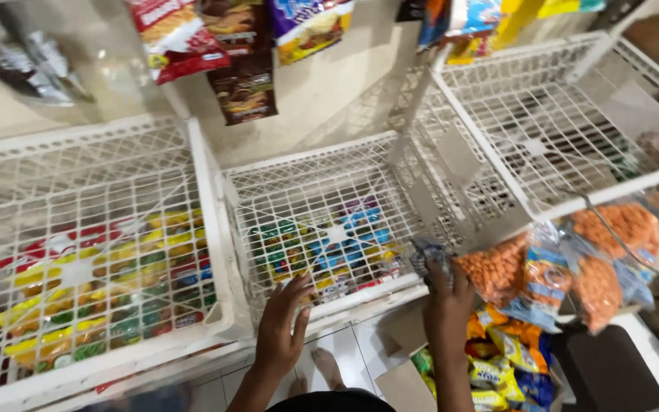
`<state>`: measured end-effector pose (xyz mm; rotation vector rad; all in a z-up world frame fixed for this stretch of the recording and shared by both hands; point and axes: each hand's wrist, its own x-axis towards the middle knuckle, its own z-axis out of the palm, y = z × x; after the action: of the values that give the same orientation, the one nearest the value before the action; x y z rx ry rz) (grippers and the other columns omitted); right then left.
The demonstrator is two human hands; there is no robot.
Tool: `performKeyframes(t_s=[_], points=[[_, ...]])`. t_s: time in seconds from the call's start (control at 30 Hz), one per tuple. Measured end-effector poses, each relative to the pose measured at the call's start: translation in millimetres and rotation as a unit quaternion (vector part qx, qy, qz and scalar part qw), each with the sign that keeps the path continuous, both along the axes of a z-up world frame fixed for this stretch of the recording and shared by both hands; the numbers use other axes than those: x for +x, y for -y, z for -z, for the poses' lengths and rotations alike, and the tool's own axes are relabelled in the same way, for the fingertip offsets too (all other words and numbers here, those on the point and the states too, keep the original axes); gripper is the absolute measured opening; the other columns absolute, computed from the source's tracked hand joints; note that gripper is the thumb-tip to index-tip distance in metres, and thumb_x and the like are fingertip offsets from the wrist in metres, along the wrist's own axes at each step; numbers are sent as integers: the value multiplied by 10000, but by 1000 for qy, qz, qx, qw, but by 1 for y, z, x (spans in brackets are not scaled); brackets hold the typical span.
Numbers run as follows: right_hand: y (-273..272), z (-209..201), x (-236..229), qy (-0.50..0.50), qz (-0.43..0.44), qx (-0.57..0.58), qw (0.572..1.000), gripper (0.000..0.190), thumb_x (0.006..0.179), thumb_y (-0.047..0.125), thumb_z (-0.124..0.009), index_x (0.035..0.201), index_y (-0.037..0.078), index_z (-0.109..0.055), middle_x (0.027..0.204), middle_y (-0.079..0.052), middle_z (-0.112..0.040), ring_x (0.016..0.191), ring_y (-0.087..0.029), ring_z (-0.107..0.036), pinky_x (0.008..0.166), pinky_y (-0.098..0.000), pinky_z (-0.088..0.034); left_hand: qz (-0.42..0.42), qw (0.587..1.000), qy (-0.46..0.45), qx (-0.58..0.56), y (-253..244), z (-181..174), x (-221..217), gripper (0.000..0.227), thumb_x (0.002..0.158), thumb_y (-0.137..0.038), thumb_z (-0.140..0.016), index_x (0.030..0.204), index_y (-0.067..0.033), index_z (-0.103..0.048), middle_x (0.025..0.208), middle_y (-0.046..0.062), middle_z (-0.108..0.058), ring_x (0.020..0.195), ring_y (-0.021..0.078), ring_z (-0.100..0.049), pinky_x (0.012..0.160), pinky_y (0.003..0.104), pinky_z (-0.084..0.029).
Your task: Organizing, stocking, and cleaning snack shelves in a grocery store setting.
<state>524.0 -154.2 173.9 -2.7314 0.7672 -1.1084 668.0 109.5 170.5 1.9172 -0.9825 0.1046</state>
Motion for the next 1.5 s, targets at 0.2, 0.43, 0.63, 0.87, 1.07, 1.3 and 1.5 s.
performKeyframes(t_s=[0.2, 0.43, 0.63, 0.87, 1.07, 1.3, 1.5], points=[[-23, -3, 61, -183, -130, 21, 974, 561, 678, -102, -622, 1173, 129, -748, 1286, -165, -677, 1243, -437, -596, 1018, -545, -475, -64, 998, -13, -6, 9, 4, 8, 524, 1042, -248, -535, 1531, -99, -421, 1534, 134, -528, 1423, 353, -500, 1196, 536, -351], [-45, -60, 232, -84, -308, 218, 922, 554, 788, -134, -606, 1278, 106, -706, 1363, -220, -603, 1228, -427, -593, 994, -467, -553, -110, 991, -62, -53, 22, 3, 22, 604, 1075, -290, -456, 1596, -55, -263, 1600, 185, -426, 1465, 384, -434, 1189, 523, -349], [-71, 32, 361, -62, -375, -81, 922, 780, 752, -167, -624, 1437, 204, -585, 1601, -61, -388, 1468, -392, -438, 1181, -500, -481, -154, 982, -61, 93, 29, 15, 25, 565, 1058, -339, -431, 1563, -100, -347, 1619, 153, -384, 1496, 366, -354, 1226, 562, -211], [34, 61, 366, -131, -209, -12, 969, 846, 801, -169, -513, 1586, 114, -370, 1672, -177, -277, 1354, -453, -468, 1092, -474, -487, -186, 964, -76, 172, 30, 25, 33, 602, 1019, -370, -483, 1555, -131, -346, 1684, 160, -184, 1543, 385, -163, 1181, 617, -142], [160, 33, 330, 7, -31, 175, 984, 447, 1126, 235, -559, 1472, -38, -479, 1433, -282, -481, 1262, -493, -461, 1022, -642, -386, -170, 923, -149, 312, 37, 21, 41, 669, 1023, -409, -472, 1631, -225, -264, 1697, 120, -88, 1552, 373, -61, 1192, 633, -93], [110, 75, 361, -98, 10, 32, 995, 478, 868, 96, -623, 1338, 18, -591, 1451, -276, -481, 1283, -434, -517, 1108, -605, -411, -210, 947, -48, 237, 37, 46, 39, 647, 1011, -369, -494, 1556, -109, -261, 1680, 156, -136, 1547, 389, -107, 1181, 645, -116], [87, 46, 340, -123, -178, 9, 976, 605, 829, -36, -545, 1422, 82, -567, 1471, -260, -496, 1233, -508, -516, 1068, -564, -458, -157, 895, -189, 373, 43, 51, 51, 689, 1012, -297, -498, 1597, -189, -151, 1710, 82, -51, 1577, 341, -35, 1205, 660, -71]])
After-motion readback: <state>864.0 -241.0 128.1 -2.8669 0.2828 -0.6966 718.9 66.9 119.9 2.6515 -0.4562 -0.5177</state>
